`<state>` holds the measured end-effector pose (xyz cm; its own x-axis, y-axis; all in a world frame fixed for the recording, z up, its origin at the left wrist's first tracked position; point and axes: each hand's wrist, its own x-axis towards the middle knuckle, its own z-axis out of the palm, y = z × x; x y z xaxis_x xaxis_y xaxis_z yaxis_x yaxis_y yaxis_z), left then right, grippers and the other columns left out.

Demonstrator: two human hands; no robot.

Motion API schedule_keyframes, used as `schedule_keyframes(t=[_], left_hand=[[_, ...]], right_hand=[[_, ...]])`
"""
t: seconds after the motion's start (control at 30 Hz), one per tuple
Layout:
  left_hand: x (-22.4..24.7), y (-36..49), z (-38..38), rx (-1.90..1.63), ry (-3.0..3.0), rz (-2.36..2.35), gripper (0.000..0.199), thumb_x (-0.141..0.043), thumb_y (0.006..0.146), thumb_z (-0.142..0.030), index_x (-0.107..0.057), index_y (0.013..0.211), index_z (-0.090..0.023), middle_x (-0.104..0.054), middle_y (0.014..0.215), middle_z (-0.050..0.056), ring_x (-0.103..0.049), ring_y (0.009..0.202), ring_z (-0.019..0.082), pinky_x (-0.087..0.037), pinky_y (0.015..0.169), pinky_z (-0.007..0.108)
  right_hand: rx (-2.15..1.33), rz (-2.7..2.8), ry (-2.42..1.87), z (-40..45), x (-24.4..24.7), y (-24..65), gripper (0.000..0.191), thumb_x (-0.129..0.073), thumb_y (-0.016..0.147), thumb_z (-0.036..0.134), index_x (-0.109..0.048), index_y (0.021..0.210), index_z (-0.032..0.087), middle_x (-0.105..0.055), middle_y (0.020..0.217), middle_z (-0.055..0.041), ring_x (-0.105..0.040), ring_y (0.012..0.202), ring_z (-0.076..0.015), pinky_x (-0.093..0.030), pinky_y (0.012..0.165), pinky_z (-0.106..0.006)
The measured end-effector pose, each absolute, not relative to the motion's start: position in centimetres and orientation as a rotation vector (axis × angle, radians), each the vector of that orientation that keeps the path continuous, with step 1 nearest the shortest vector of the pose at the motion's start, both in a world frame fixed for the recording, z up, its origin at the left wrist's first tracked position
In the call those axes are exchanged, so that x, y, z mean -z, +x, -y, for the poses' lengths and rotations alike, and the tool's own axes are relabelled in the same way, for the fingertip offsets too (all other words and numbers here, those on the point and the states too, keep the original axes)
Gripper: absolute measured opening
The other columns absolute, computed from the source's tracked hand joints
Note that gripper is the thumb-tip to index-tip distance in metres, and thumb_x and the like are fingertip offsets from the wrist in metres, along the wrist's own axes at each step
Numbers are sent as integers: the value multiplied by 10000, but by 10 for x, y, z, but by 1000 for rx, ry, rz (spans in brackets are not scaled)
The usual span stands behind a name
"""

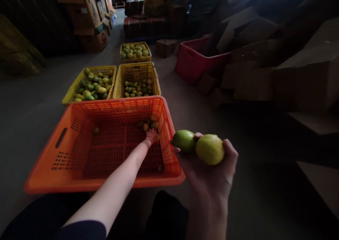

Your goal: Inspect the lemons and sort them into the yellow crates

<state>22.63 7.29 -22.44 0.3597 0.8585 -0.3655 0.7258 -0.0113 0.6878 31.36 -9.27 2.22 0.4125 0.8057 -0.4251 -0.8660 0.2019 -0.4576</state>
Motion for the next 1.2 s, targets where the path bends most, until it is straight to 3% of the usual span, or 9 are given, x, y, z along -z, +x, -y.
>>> schedule_keyframes(t=[0.1,0.2,0.37,0.53,0.67,0.77,0.9,1.03,1.2], left_hand=[[244,221,-87,-137,1854,-1546,419,-592,925,-309,-541,1321,-179,-464,1446,127,-423,1336,317,-346,1098,587],[258,206,-98,-69,1958,-1583,407,-449,944,-134,-551,1338,-146,-444,1472,165,-300,1421,334,-267,1149,547],[263,188,-115,120,2082,-1629,564,-337,894,-3,-487,1420,-144,-335,1559,174,-228,1461,335,-237,1160,553],[262,182,-117,208,2119,-1621,576,-424,903,-48,-391,1476,-93,-350,1536,222,-292,1435,336,-283,1156,506],[264,180,-109,220,2035,-1673,514,-581,921,-244,-465,1412,-141,-368,1527,174,-357,1393,342,-331,1121,560],[259,174,-106,193,1899,-1687,483,-628,904,-360,-533,1332,-157,-456,1459,142,-440,1332,315,-356,1098,578],[231,149,-108,89,1639,-1620,486,-704,819,-396,-611,1207,-118,-616,1272,166,-551,1213,308,-466,1000,460],[171,110,-103,-115,1369,-1458,422,-483,910,-482,-643,1103,-142,-701,1043,121,-661,927,209,-550,754,287],[72,63,-66,-671,553,-961,475,-413,898,-515,-656,846,-111,-599,661,75,-519,536,109,-446,463,188]], right_hand=[[-1162,-66,-726,95,-18,325,230,-655,747,483,-625,748,255,-661,807,6,-643,833,-222,-541,661,-389],[-1113,-37,-737,93,-13,334,234,-648,756,482,-627,716,253,-650,778,-1,-641,823,-213,-548,699,-394],[-1111,-74,-711,85,-10,333,238,-658,747,486,-627,721,252,-643,769,2,-637,799,-197,-547,683,-372],[-1222,-167,-652,79,-12,323,280,-697,708,491,-611,747,227,-646,773,7,-639,779,-203,-527,627,-350],[-1178,-191,-653,73,-13,317,258,-718,693,451,-604,758,229,-642,770,22,-630,758,-181,-518,636,-331],[-1165,-192,-661,68,-12,314,265,-717,679,453,-598,748,227,-636,763,22,-626,741,-179,-513,640,-343],[-1188,-158,-696,62,-12,311,260,-714,665,445,-590,741,229,-634,764,23,-622,732,-182,-502,629,-350],[-1245,-129,-758,52,-11,301,294,-742,634,458,-588,752,237,-641,757,29,-617,715,-180,-496,610,-340],[-1376,-163,-825,38,-12,275,247,-732,649,414,-596,772,248,-665,739,26,-627,719,-200,-511,594,-354]])
